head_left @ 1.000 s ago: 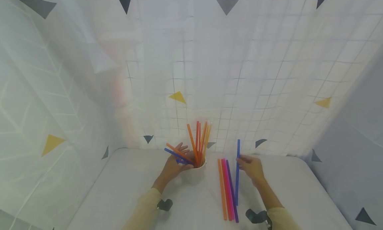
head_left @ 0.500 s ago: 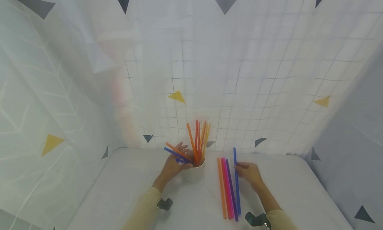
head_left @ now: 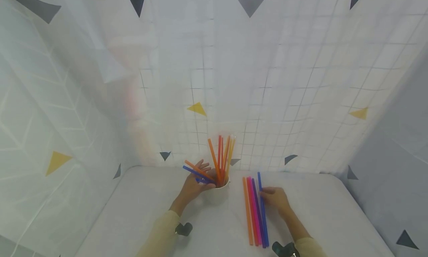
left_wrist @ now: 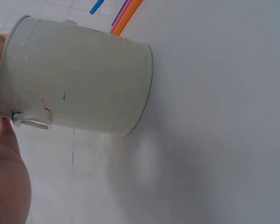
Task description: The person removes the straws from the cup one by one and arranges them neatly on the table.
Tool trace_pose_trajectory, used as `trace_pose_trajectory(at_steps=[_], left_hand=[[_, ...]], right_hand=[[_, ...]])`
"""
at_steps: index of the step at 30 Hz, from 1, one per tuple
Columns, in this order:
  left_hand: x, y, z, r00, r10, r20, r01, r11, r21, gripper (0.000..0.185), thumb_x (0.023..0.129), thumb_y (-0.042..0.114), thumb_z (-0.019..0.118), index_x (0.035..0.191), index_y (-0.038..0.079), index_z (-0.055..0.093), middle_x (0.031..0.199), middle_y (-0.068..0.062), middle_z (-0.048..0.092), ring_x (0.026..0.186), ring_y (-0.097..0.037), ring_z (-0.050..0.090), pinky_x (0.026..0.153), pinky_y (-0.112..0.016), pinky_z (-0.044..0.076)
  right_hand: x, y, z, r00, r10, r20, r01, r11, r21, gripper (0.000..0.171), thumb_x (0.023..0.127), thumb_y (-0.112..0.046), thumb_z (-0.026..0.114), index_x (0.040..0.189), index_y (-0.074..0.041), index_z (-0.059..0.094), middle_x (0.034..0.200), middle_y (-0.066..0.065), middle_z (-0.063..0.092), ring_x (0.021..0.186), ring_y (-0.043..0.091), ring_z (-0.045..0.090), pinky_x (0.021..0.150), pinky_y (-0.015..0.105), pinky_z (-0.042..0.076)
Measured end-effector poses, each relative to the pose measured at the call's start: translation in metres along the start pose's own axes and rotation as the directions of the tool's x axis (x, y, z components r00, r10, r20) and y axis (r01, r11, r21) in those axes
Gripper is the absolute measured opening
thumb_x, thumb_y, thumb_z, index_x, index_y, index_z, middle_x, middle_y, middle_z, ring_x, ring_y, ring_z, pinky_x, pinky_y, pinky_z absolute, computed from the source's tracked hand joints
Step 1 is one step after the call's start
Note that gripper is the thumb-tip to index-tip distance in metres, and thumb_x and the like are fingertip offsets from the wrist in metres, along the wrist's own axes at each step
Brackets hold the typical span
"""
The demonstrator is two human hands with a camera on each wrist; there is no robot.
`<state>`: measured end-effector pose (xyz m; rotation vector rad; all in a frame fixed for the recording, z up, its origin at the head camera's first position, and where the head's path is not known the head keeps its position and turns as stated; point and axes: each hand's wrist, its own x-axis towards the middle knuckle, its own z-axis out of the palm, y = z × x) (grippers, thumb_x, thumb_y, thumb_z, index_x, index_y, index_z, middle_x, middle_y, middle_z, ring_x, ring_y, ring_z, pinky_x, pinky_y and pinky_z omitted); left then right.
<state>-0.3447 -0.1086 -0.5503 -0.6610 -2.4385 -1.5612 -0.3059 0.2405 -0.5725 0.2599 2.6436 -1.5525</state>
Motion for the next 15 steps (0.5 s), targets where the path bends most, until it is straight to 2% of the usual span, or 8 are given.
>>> trace_pose_trajectory(at_steps=[4,9,15], left_hand=[[0.000,-0.002,0.000,1.000,-0.001,-0.001,0.001,1.000,0.010,0.098,0.077,0.032,0.083,0.154,0.022,0.023,0.145,-0.003,0.051,0.130,-0.015,0.049,0.108,-0.053,0.036],[0.000,-0.003,0.000,1.000,0.003,0.001,-0.003,1.000,0.004,0.098,0.077,0.033,0.083,0.154,0.024,0.023,0.145,-0.009,0.050,0.131,-0.016,0.049,0.108,-0.054,0.036],[-0.002,-0.002,0.001,1.000,0.004,-0.004,-0.004,1.000,0.002,0.098,0.077,0.035,0.083,0.154,0.023,0.023,0.145,-0.008,0.050,0.130,-0.016,0.050,0.107,-0.054,0.036]], right_hand=[[0.001,0.002,0.003,1.000,0.003,-0.003,-0.003,1.000,-0.022,0.047,0.090,-0.025,0.069,0.123,0.007,0.061,0.118,0.026,0.064,0.105,0.037,0.065,0.086,0.046,0.055],[0.001,0.006,0.006,1.000,-0.003,-0.011,0.003,0.999,-0.054,0.047,0.090,-0.027,0.069,0.122,0.006,0.062,0.119,0.025,0.064,0.107,0.038,0.063,0.089,0.048,0.053],[0.000,0.012,0.009,1.000,-0.012,-0.020,0.010,0.995,-0.096,0.047,0.089,-0.029,0.070,0.121,0.004,0.063,0.118,0.023,0.065,0.111,0.039,0.061,0.090,0.051,0.052]])
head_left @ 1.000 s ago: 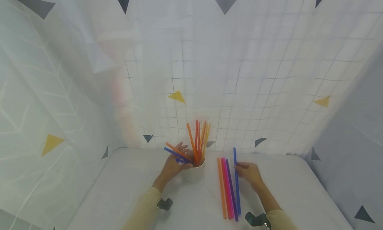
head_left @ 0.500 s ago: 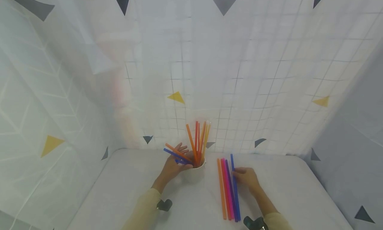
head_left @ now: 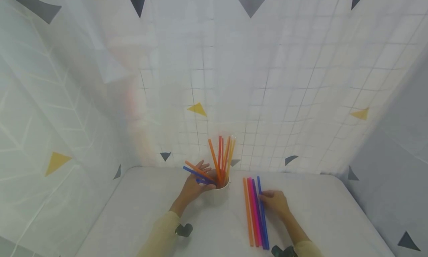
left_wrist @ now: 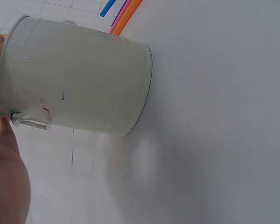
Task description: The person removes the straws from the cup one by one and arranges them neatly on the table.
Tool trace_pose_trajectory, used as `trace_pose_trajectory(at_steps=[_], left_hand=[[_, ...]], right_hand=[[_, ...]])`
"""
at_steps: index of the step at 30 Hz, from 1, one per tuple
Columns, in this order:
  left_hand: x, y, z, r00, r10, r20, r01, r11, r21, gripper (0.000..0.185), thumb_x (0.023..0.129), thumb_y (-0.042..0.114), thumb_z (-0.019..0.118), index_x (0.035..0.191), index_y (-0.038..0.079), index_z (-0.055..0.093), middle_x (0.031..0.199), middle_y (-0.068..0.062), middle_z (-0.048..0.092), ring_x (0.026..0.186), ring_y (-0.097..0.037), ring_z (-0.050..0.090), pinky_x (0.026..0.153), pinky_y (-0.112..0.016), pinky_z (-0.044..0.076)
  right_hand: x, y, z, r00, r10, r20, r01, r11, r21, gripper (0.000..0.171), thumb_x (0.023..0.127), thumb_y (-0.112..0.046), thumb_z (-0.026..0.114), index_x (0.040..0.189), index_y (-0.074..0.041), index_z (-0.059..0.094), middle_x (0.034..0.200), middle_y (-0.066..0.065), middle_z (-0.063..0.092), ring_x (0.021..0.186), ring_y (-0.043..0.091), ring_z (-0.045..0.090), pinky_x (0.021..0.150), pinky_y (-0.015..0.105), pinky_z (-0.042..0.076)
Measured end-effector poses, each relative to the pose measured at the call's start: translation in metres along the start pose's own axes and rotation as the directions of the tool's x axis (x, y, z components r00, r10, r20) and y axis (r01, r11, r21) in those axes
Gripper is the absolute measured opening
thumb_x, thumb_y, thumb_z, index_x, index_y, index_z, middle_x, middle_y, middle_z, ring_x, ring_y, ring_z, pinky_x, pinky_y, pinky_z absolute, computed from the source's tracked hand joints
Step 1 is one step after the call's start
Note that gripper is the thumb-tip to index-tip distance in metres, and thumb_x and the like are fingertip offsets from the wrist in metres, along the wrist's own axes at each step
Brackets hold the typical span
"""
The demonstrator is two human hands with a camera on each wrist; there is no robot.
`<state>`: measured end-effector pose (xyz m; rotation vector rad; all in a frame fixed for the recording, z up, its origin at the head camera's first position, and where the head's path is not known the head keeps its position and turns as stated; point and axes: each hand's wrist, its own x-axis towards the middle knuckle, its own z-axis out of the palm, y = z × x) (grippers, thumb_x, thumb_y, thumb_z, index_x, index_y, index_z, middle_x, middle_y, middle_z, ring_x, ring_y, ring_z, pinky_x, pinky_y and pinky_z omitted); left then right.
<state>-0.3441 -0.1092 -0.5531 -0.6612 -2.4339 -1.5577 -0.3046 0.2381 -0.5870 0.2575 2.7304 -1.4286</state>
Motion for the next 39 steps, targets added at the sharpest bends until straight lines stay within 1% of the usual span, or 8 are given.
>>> trace_pose_trajectory(at_steps=[4,9,11,17,28,30,34,39], left_hand=[[-0.001,0.002,0.001,1.000,0.010,-0.005,-0.010,1.000,0.000,0.098,0.077,0.032,0.083,0.154,0.022,0.024,0.145,-0.007,0.050,0.130,-0.017,0.050,0.107,-0.054,0.037],[-0.002,0.003,0.001,1.000,0.003,-0.011,-0.003,1.000,-0.008,0.097,0.077,0.031,0.083,0.154,0.025,0.024,0.145,0.003,0.050,0.130,-0.015,0.050,0.106,-0.052,0.038],[-0.002,0.003,0.001,1.000,-0.002,-0.011,0.002,1.000,-0.016,0.097,0.077,0.031,0.083,0.154,0.025,0.024,0.145,0.003,0.050,0.130,-0.015,0.050,0.106,-0.053,0.038],[-0.002,0.003,0.001,1.000,-0.011,-0.005,0.011,1.000,-0.017,0.097,0.078,0.031,0.083,0.154,0.026,0.023,0.146,-0.003,0.049,0.131,-0.016,0.049,0.107,-0.055,0.037],[-0.002,0.004,0.001,1.000,0.003,-0.002,-0.003,1.000,-0.013,0.097,0.078,0.031,0.083,0.154,0.023,0.023,0.146,-0.007,0.049,0.130,-0.018,0.050,0.106,-0.055,0.037],[-0.002,0.003,0.001,1.000,0.003,-0.002,-0.003,1.000,-0.011,0.097,0.078,0.031,0.083,0.154,0.024,0.023,0.146,-0.008,0.048,0.130,-0.018,0.050,0.106,-0.055,0.037],[-0.002,0.003,0.001,1.000,0.002,-0.004,-0.002,1.000,-0.015,0.097,0.078,0.030,0.083,0.154,0.025,0.023,0.146,-0.008,0.048,0.130,-0.017,0.050,0.106,-0.054,0.038],[-0.003,0.003,0.001,1.000,-0.011,-0.010,0.011,1.000,-0.021,0.097,0.077,0.033,0.083,0.154,0.027,0.023,0.146,0.001,0.049,0.130,-0.015,0.050,0.106,-0.051,0.039]], right_hand=[[-0.001,0.000,0.002,1.000,-0.003,-0.010,0.003,1.000,-0.018,0.045,0.090,-0.028,0.069,0.122,0.004,0.063,0.118,0.023,0.065,0.111,0.039,0.061,0.090,0.051,0.052],[-0.003,-0.003,0.003,1.000,-0.002,-0.019,0.002,1.000,-0.028,0.043,0.090,-0.026,0.069,0.121,0.004,0.064,0.116,0.022,0.066,0.109,0.037,0.063,0.088,0.049,0.053],[-0.005,-0.004,0.002,1.000,-0.008,-0.021,0.007,1.000,-0.027,0.043,0.090,-0.026,0.069,0.120,0.005,0.064,0.115,0.023,0.066,0.107,0.037,0.063,0.087,0.049,0.054],[-0.006,-0.006,0.002,0.999,-0.040,-0.034,0.039,0.999,-0.028,0.040,0.090,-0.023,0.069,0.116,0.008,0.065,0.110,0.024,0.068,0.101,0.036,0.066,0.084,0.047,0.056],[-0.007,-0.007,0.001,0.999,-0.012,-0.038,0.012,1.000,-0.007,0.040,0.090,-0.025,0.069,0.115,0.006,0.066,0.102,0.017,0.070,0.093,0.030,0.068,0.080,0.045,0.057],[-0.007,-0.008,0.001,0.998,-0.023,-0.052,0.023,1.000,-0.011,0.039,0.090,-0.025,0.068,0.115,0.005,0.066,0.101,0.016,0.071,0.093,0.029,0.068,0.080,0.043,0.057],[-0.007,-0.015,0.000,0.995,-0.060,-0.079,0.063,0.998,0.027,0.036,0.092,-0.027,0.067,0.116,0.000,0.067,0.103,0.013,0.071,0.089,0.024,0.069,0.076,0.038,0.058],[-0.010,-0.036,-0.001,0.989,-0.118,-0.087,0.127,0.987,0.096,0.034,0.092,-0.026,0.068,0.117,-0.003,0.068,0.107,0.013,0.070,0.091,0.024,0.069,0.075,0.034,0.059]])
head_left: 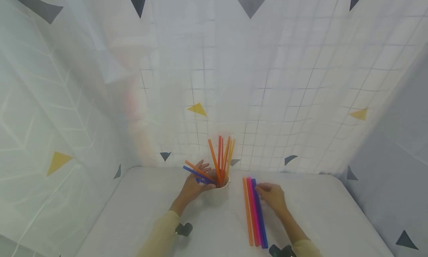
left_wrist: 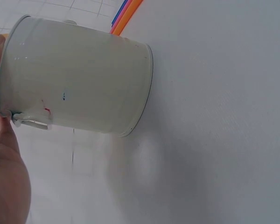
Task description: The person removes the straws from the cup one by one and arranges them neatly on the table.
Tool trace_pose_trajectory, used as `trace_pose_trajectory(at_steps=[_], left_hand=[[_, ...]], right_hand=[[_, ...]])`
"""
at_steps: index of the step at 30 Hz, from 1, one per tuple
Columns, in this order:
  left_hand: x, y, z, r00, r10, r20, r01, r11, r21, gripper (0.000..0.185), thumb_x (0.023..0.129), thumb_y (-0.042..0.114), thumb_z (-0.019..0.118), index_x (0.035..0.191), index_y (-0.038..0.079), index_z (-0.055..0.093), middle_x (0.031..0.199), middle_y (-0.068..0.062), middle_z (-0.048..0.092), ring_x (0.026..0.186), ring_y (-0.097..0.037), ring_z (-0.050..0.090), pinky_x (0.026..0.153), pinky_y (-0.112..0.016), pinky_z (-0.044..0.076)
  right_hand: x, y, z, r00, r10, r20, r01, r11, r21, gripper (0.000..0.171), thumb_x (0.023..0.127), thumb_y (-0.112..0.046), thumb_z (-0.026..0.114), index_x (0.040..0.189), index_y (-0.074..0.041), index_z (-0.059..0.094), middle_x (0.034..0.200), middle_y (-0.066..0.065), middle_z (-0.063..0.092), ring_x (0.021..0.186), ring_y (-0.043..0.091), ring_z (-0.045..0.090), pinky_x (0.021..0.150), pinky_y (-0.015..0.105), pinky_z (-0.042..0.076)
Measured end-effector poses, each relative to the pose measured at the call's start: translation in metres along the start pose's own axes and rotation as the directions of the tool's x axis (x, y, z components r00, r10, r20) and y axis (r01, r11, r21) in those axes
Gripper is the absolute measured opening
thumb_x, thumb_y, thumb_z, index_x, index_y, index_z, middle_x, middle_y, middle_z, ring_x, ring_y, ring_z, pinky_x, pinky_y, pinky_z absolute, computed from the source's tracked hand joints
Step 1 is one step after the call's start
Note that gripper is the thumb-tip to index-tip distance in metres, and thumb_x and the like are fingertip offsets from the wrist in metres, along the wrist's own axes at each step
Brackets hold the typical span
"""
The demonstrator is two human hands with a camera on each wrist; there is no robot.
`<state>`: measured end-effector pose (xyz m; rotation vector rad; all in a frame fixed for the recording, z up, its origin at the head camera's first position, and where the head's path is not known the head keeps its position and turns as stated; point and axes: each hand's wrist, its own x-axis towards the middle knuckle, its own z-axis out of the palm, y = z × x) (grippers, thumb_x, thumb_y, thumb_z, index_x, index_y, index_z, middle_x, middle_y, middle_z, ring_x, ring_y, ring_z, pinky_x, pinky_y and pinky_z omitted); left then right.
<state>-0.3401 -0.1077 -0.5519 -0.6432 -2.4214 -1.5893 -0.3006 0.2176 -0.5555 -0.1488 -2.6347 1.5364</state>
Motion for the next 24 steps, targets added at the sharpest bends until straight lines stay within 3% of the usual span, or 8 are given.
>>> trace_pose_trajectory(at_steps=[3,9,13,17,24], left_hand=[[0.001,0.000,0.000,1.000,-0.004,0.001,0.004,1.000,-0.004,0.097,0.077,0.033,0.083,0.154,0.027,0.023,0.145,0.004,0.049,0.130,-0.014,0.050,0.106,-0.050,0.039],[0.001,-0.002,-0.001,1.000,-0.009,0.013,0.009,1.000,-0.020,0.097,0.078,0.028,0.083,0.154,0.023,0.023,0.147,-0.008,0.048,0.131,-0.019,0.049,0.106,-0.054,0.038],[0.001,-0.001,-0.003,1.000,-0.012,0.013,0.012,1.000,-0.011,0.097,0.078,0.027,0.083,0.154,0.021,0.023,0.147,-0.008,0.048,0.131,-0.020,0.049,0.106,-0.054,0.038],[-0.001,-0.001,-0.004,1.000,-0.008,0.010,0.008,1.000,-0.014,0.098,0.078,0.026,0.083,0.154,0.021,0.023,0.146,-0.009,0.048,0.131,-0.020,0.049,0.107,-0.054,0.037],[-0.003,-0.002,-0.008,1.000,-0.002,0.006,0.002,1.000,-0.021,0.098,0.078,0.024,0.084,0.154,0.023,0.022,0.146,-0.008,0.048,0.131,-0.018,0.049,0.106,-0.052,0.038]], right_hand=[[0.000,-0.015,0.003,1.000,-0.021,-0.001,0.021,0.999,0.024,0.033,0.091,-0.025,0.070,0.117,-0.004,0.069,0.106,0.012,0.071,0.093,0.024,0.069,0.075,0.034,0.059],[-0.004,-0.050,0.014,0.995,-0.101,-0.026,0.101,0.995,0.008,0.028,0.089,-0.027,0.072,0.111,-0.010,0.073,0.102,0.006,0.072,0.095,0.022,0.068,0.080,0.037,0.058],[-0.009,-0.074,0.022,0.987,-0.162,-0.007,0.162,0.984,0.080,0.025,0.088,-0.022,0.073,0.109,-0.009,0.073,0.101,0.006,0.073,0.092,0.021,0.069,0.077,0.034,0.059],[-0.013,-0.093,0.031,0.966,-0.257,0.016,0.251,0.955,0.156,0.021,0.088,-0.017,0.074,0.107,-0.007,0.074,0.096,0.004,0.073,0.085,0.018,0.070,0.070,0.029,0.059],[-0.019,-0.122,0.054,0.918,-0.395,0.046,0.379,0.904,0.195,0.025,0.084,-0.009,0.076,0.108,-0.004,0.073,0.097,-0.001,0.073,0.090,0.015,0.069,0.076,0.027,0.058]])
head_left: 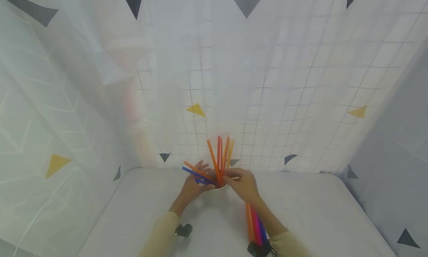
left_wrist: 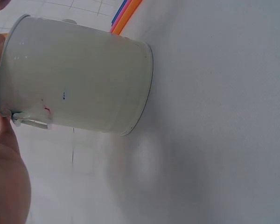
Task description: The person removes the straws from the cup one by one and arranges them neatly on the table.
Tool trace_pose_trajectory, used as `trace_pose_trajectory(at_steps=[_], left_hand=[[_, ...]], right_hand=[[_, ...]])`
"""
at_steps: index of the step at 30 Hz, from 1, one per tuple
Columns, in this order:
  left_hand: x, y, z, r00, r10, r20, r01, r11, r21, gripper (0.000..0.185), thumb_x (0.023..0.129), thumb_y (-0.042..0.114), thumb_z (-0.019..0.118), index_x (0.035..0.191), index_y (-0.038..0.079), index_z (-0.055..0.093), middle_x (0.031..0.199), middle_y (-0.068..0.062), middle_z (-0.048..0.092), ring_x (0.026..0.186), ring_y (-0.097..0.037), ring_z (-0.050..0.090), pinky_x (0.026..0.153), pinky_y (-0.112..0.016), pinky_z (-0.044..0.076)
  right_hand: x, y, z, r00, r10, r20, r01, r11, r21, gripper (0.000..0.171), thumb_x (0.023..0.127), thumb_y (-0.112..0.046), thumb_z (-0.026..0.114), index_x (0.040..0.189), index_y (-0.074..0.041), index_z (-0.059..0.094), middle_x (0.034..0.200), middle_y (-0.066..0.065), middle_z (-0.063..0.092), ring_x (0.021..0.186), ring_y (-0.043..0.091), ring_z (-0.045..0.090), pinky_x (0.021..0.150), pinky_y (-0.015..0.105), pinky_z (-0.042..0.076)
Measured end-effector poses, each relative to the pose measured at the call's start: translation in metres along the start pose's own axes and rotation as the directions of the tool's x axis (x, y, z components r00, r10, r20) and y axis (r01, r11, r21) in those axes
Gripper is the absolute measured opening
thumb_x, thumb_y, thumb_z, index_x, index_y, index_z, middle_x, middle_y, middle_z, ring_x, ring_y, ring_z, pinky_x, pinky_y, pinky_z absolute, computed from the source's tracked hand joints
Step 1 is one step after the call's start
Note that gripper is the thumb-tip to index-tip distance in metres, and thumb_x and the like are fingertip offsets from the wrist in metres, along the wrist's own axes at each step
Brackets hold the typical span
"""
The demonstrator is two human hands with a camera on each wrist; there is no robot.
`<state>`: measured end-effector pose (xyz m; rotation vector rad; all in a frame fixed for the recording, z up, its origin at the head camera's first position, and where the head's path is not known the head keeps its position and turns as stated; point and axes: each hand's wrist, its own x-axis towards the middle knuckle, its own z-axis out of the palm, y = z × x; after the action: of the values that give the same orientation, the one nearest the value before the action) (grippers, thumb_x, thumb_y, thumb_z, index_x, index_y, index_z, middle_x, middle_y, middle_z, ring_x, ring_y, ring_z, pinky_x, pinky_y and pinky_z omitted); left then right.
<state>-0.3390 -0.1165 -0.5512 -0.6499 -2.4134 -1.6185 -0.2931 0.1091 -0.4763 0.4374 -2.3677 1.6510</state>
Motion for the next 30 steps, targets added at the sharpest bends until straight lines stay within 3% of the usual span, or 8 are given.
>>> trace_pose_trajectory(at_steps=[6,10,15,18,25,30], left_hand=[[-0.001,-0.002,-0.001,1.000,0.000,-0.001,0.000,1.000,0.016,0.099,0.077,0.038,0.081,0.155,0.023,0.021,0.146,0.001,0.049,0.131,-0.015,0.048,0.109,-0.049,0.037],[-0.001,-0.002,-0.002,1.000,0.014,0.005,-0.014,0.999,0.031,0.096,0.080,0.043,0.077,0.155,0.021,0.021,0.147,-0.003,0.048,0.131,-0.017,0.048,0.107,-0.048,0.038],[-0.001,-0.002,-0.003,0.998,0.066,0.008,-0.066,0.997,0.046,0.089,0.086,0.032,0.074,0.155,0.017,0.020,0.147,-0.004,0.047,0.132,-0.022,0.048,0.107,-0.048,0.039],[-0.001,-0.003,-0.004,0.996,0.091,0.016,-0.092,0.994,0.053,0.087,0.087,0.028,0.073,0.155,0.016,0.020,0.147,-0.004,0.047,0.133,-0.022,0.046,0.109,-0.046,0.037],[0.000,-0.007,-0.004,0.988,0.155,0.006,-0.156,0.987,0.028,0.083,0.089,0.021,0.072,0.154,0.013,0.022,0.145,-0.012,0.048,0.133,-0.028,0.046,0.108,-0.051,0.036],[0.000,-0.007,-0.003,0.993,0.114,0.018,-0.115,0.991,0.064,0.082,0.090,0.015,0.071,0.155,0.015,0.021,0.146,-0.009,0.048,0.133,-0.026,0.045,0.108,-0.051,0.036]], right_hand=[[-0.001,-0.021,0.020,0.997,0.031,0.069,-0.034,0.998,0.049,0.026,0.084,-0.012,0.077,0.110,-0.009,0.073,0.104,0.004,0.072,0.094,0.018,0.069,0.077,0.028,0.058],[0.000,-0.026,0.032,0.992,0.023,0.127,-0.029,0.999,0.045,0.024,0.087,-0.014,0.075,0.111,-0.012,0.073,0.111,0.002,0.070,0.099,0.016,0.067,0.080,0.029,0.057],[0.001,-0.023,0.044,0.989,-0.034,0.145,0.027,0.998,0.054,0.026,0.086,-0.011,0.075,0.112,-0.013,0.073,0.108,-0.004,0.070,0.098,0.012,0.067,0.081,0.026,0.056],[0.000,-0.022,0.049,0.986,-0.070,0.152,0.059,0.996,0.073,0.027,0.086,-0.009,0.075,0.112,-0.012,0.072,0.108,-0.001,0.071,0.095,0.012,0.068,0.079,0.026,0.057],[0.000,-0.018,0.055,0.986,-0.081,0.145,0.070,0.994,0.079,0.030,0.083,-0.003,0.077,0.111,-0.010,0.072,0.106,-0.002,0.071,0.093,0.010,0.069,0.078,0.025,0.057],[-0.001,-0.016,0.060,0.988,-0.089,0.130,0.087,0.996,0.025,0.028,0.081,-0.005,0.078,0.108,-0.015,0.074,0.102,-0.007,0.070,0.090,0.008,0.068,0.076,0.023,0.057]])
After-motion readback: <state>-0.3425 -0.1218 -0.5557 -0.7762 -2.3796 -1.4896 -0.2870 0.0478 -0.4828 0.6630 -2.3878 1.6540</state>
